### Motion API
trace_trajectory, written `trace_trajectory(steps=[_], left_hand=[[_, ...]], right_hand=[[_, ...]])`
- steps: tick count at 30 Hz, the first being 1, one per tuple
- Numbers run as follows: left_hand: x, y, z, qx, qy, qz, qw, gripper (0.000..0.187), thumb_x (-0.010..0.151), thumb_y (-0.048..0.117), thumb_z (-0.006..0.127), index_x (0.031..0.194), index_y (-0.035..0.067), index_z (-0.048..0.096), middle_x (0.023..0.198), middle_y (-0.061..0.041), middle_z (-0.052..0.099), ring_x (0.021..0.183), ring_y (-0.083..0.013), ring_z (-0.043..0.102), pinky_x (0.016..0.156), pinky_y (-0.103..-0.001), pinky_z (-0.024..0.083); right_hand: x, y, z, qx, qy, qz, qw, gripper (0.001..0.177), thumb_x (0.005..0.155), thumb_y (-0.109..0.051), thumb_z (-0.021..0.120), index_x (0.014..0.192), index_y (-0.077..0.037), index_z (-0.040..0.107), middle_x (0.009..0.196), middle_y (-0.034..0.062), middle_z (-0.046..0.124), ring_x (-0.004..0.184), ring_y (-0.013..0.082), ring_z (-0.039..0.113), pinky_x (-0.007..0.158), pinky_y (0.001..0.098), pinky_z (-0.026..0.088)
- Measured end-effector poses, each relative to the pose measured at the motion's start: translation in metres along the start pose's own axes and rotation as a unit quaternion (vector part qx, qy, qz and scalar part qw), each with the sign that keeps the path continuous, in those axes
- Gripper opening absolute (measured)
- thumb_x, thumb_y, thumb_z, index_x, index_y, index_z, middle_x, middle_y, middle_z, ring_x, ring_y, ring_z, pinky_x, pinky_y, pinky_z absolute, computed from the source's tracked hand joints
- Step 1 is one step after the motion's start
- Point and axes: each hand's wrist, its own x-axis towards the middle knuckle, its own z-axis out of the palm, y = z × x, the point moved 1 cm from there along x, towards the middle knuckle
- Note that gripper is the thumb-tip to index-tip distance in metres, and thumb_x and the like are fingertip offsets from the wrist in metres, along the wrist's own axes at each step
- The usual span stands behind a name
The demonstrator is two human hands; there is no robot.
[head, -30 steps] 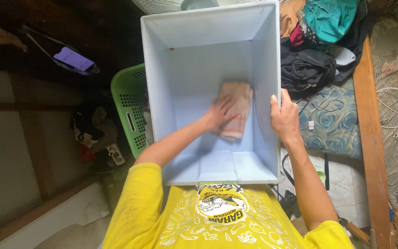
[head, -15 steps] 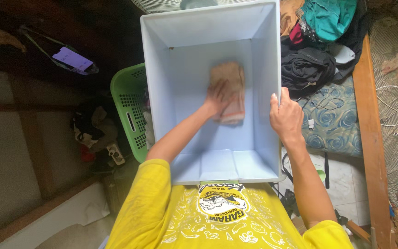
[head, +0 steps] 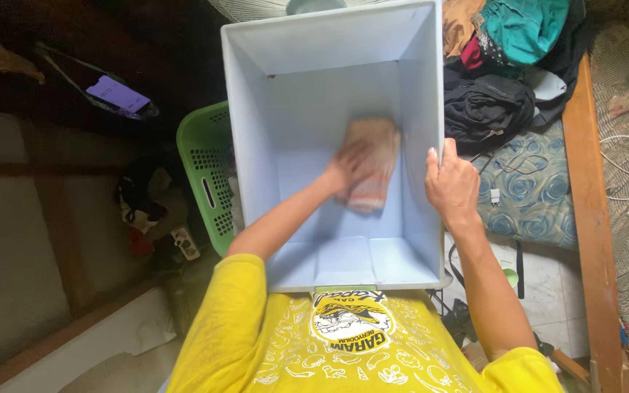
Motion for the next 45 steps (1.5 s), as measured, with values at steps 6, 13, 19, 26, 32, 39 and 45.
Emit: trace_trajectory(steps=[6,13,19,26,32,39,45], left_hand=[[0.061,-0.04,-0.074,-0.015,-0.007,-0.119,0.993,0.109,0.065,0.034,0.087,0.158,0.045,0.032,0.172,-0.011,0.007,0.158,-0.038,0.002,0.124,-0.055,0.016],[0.07,-0.033,-0.078,0.022,-0.026,-0.132,0.991,0.127,0.058,0.047,0.091,0.164,0.031,0.024,0.17,-0.024,0.004,0.156,-0.046,0.001,0.122,-0.061,0.016],[0.035,-0.01,0.003,0.075,0.055,-0.022,0.995,0.108,0.069,0.051,0.08,0.163,0.032,0.03,0.168,-0.028,0.003,0.154,-0.0499,0.003,0.119,-0.065,0.011],[-0.046,0.079,0.069,0.14,-0.238,-0.057,0.959,0.078,0.095,0.052,0.055,0.162,0.042,0.018,0.171,-0.015,-0.015,0.157,-0.0405,-0.015,0.117,-0.072,0.003],[-0.047,0.058,0.046,0.125,-0.186,0.022,0.974,0.088,0.09,0.047,0.063,0.161,0.046,0.011,0.17,-0.01,-0.02,0.156,-0.0346,-0.016,0.118,-0.067,0.005],[0.022,-0.013,-0.001,0.089,0.117,0.047,0.988,0.116,0.065,0.051,0.087,0.163,0.041,0.025,0.173,-0.015,-0.003,0.159,-0.0366,-0.003,0.119,-0.063,0.017],[0.085,-0.038,-0.068,0.028,-0.116,-0.151,0.981,0.138,0.052,0.043,0.097,0.164,0.041,0.016,0.172,-0.014,-0.005,0.157,-0.0383,-0.006,0.12,-0.06,0.022]], right_hand=[[0.003,0.002,0.001,-0.002,-0.017,0.013,1.0,0.022,0.107,-0.026,0.052,0.112,-0.004,0.055,0.07,0.0257,0.066,0.068,0.0505,0.065,0.064,0.0597,0.049],[0.0,0.003,0.003,0.0,-0.01,0.005,1.0,0.022,0.107,-0.026,0.052,0.112,-0.004,0.055,0.07,0.0257,0.066,0.067,0.0507,0.065,0.064,0.0603,0.049],[0.002,0.004,0.003,-0.024,-0.025,0.004,0.999,0.024,0.109,-0.027,0.051,0.111,-0.003,0.054,0.07,0.0275,0.065,0.068,0.0513,0.065,0.064,0.061,0.048],[0.0,0.006,0.004,-0.032,-0.035,-0.003,0.999,0.026,0.108,-0.028,0.051,0.111,-0.003,0.054,0.069,0.0279,0.065,0.068,0.0518,0.065,0.063,0.0608,0.05],[0.001,0.007,0.003,-0.033,-0.045,0.002,0.998,0.026,0.109,-0.028,0.05,0.112,-0.002,0.053,0.068,0.0283,0.065,0.067,0.0519,0.065,0.062,0.0606,0.05],[0.001,0.008,0.002,-0.04,-0.041,-0.002,0.998,0.026,0.109,-0.028,0.051,0.111,-0.002,0.053,0.067,0.0282,0.065,0.066,0.052,0.065,0.062,0.0611,0.05],[0.003,0.007,0.003,-0.028,-0.044,0.006,0.999,0.027,0.109,-0.029,0.05,0.111,-0.002,0.053,0.068,0.0286,0.065,0.066,0.0528,0.064,0.062,0.0623,0.049]])
